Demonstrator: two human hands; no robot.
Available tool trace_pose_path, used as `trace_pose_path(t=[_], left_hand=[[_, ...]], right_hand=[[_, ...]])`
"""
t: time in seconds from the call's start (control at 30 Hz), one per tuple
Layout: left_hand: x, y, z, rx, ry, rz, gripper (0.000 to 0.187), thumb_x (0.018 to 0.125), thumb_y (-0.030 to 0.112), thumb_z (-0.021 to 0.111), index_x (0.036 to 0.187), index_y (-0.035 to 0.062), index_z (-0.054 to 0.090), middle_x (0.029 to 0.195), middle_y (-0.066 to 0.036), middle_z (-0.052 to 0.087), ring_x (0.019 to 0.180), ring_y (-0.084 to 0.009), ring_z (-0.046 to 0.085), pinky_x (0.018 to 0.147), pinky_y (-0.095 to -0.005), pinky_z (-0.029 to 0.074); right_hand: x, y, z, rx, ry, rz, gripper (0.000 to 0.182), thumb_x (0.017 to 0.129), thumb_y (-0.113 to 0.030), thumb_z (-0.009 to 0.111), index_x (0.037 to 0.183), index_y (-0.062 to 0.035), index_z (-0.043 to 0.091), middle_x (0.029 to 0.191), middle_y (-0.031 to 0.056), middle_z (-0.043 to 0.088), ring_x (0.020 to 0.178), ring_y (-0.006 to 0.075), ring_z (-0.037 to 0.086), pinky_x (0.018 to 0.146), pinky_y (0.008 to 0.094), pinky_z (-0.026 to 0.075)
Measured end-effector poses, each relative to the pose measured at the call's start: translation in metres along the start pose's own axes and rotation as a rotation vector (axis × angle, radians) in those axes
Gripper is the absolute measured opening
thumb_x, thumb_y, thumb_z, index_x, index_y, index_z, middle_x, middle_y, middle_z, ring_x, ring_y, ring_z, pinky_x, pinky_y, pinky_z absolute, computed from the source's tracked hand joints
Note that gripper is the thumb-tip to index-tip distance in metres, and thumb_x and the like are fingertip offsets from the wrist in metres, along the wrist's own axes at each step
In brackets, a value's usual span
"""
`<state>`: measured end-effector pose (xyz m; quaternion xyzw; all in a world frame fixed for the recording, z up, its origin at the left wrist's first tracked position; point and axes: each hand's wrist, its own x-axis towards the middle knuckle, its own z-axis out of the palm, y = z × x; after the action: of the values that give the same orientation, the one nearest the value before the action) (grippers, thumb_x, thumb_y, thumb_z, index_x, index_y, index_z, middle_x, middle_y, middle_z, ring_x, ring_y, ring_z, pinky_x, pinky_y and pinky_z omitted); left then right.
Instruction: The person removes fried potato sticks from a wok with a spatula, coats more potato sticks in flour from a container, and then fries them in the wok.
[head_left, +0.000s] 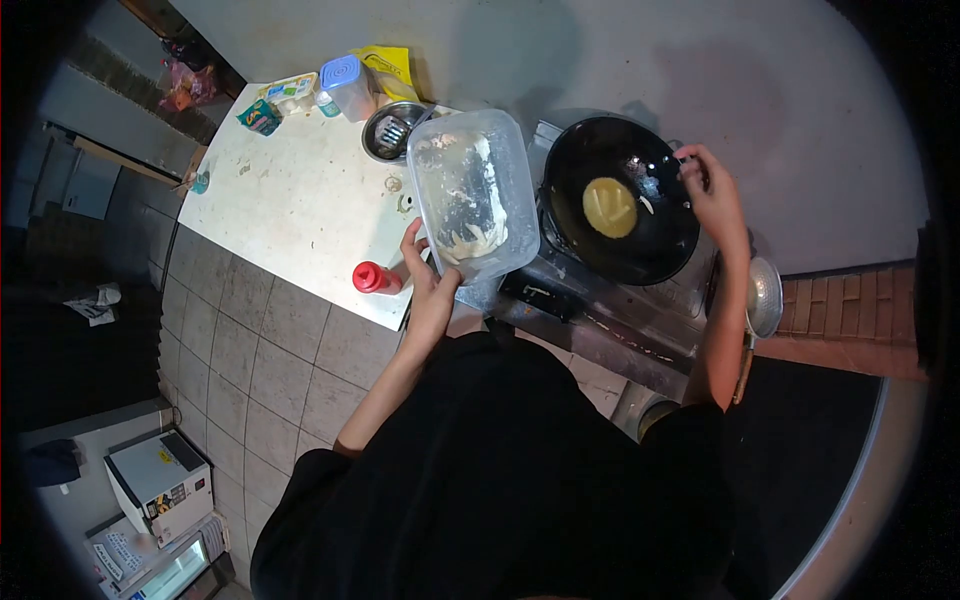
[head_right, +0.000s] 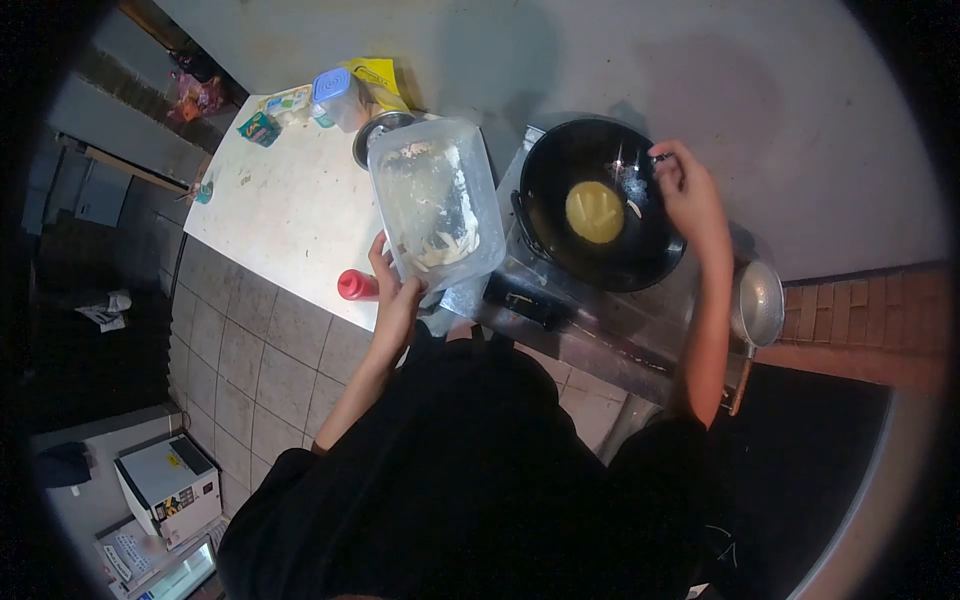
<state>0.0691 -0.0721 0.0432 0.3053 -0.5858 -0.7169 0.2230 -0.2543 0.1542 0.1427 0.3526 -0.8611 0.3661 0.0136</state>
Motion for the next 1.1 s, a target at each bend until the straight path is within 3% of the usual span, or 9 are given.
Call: trace_pose_path(t=[0.07,0.1,0.17,0.47,0.6,0.67,0.83,0.97,1.1], left_hand=[[0.003,0.004,0.000,0.010,-0.017,-0.001,0.087,0.078,0.000,0.047,0.153,0.0167,0.006,0.146,-0.020,0.025,0.127,-0.0314,0.043,0.091,-0.0339,0.048],[0.004,0.006,0.000,0.007,-0.029,-0.002,0.087,0.078,0.001,0.046,0.153,0.0167,0.006,0.146,-0.020,0.025,0.127,-0.0314,0.044,0.091,-0.0340,0.048],[0.006,0.008,-0.001,0.008,-0.050,-0.004,0.086,0.078,0.001,0.046,0.153,0.0166,0.007,0.146,-0.021,0.025,0.126,-0.0315,0.044,0.091,-0.0341,0.048],[0.012,-0.003,-0.007,-0.042,-0.044,-0.019,0.088,0.077,-0.001,0.048,0.153,0.0184,0.007,0.147,-0.020,0.024,0.121,-0.0300,0.048,0.084,-0.0313,0.049],[0.015,-0.014,-0.013,0.008,-0.035,0.000,0.088,0.077,-0.001,0.048,0.153,0.0189,0.007,0.147,-0.020,0.023,0.121,-0.0306,0.048,0.084,-0.0308,0.049],[0.017,-0.015,-0.013,0.031,-0.030,0.013,0.088,0.077,-0.001,0.048,0.153,0.0186,0.007,0.147,-0.021,0.023,0.121,-0.0308,0.048,0.084,-0.0307,0.049],[0.020,-0.012,-0.011,0.004,-0.047,0.040,0.088,0.077,0.000,0.048,0.153,0.0173,0.007,0.146,-0.020,0.025,0.119,-0.0298,0.049,0.082,-0.0302,0.049],[0.019,-0.002,-0.010,0.010,-0.059,0.012,0.088,0.077,0.001,0.048,0.153,0.0169,0.007,0.145,-0.021,0.026,0.119,-0.0299,0.049,0.082,-0.0304,0.049],[0.016,0.010,-0.006,0.032,-0.061,0.023,0.088,0.077,0.002,0.048,0.153,0.0150,0.007,0.145,-0.021,0.026,0.122,-0.0300,0.047,0.087,-0.0310,0.048]], right_hand=[[-0.005,0.014,0.020,-0.028,-0.043,0.043,0.016,0.091,-0.006,0.054,0.103,-0.0044,0.065,0.070,0.0126,0.056,0.061,0.0210,0.053,0.063,0.0337,0.043],[-0.005,0.021,0.028,-0.113,-0.041,0.053,0.019,0.088,-0.002,0.053,0.097,-0.0026,0.069,0.076,0.0196,0.063,0.072,0.0314,0.063,0.071,0.0397,0.049],[-0.005,0.095,0.061,-0.357,-0.037,-0.069,0.021,0.083,0.000,0.053,0.094,-0.0014,0.070,0.087,0.0248,0.066,0.089,0.0395,0.066,0.081,0.0468,0.051],[-0.010,0.160,0.107,-0.593,-0.218,0.184,0.017,0.077,-0.004,0.060,0.090,-0.0001,0.070,0.108,0.0277,0.063,0.099,0.0477,0.063,0.090,0.0516,0.051],[-0.005,0.164,0.102,-0.504,-0.233,0.167,0.017,0.078,-0.005,0.060,0.090,0.0009,0.070,0.107,0.0280,0.063,0.100,0.0479,0.063,0.090,0.0517,0.051],[-0.004,0.167,0.101,-0.589,-0.133,0.167,0.014,0.075,-0.001,0.058,0.079,-0.0028,0.071,0.092,0.0261,0.064,0.095,0.0418,0.063,0.088,0.0485,0.050],[-0.005,0.181,0.110,-0.534,-0.135,0.061,0.015,0.077,-0.002,0.058,0.082,-0.0036,0.072,0.090,0.0252,0.063,0.089,0.0406,0.063,0.085,0.0476,0.051],[-0.002,0.090,0.075,-0.319,-0.089,0.074,0.015,0.088,-0.010,0.058,0.092,-0.0001,0.068,0.093,0.0257,0.060,0.089,0.0415,0.064,0.082,0.0466,0.051],[-0.019,-0.057,0.038,0.010,-0.161,-0.090,0.014,0.094,-0.010,0.055,0.092,-0.0030,0.066,0.086,0.0164,0.057,0.071,0.0315,0.057,0.066,0.0363,0.047]])
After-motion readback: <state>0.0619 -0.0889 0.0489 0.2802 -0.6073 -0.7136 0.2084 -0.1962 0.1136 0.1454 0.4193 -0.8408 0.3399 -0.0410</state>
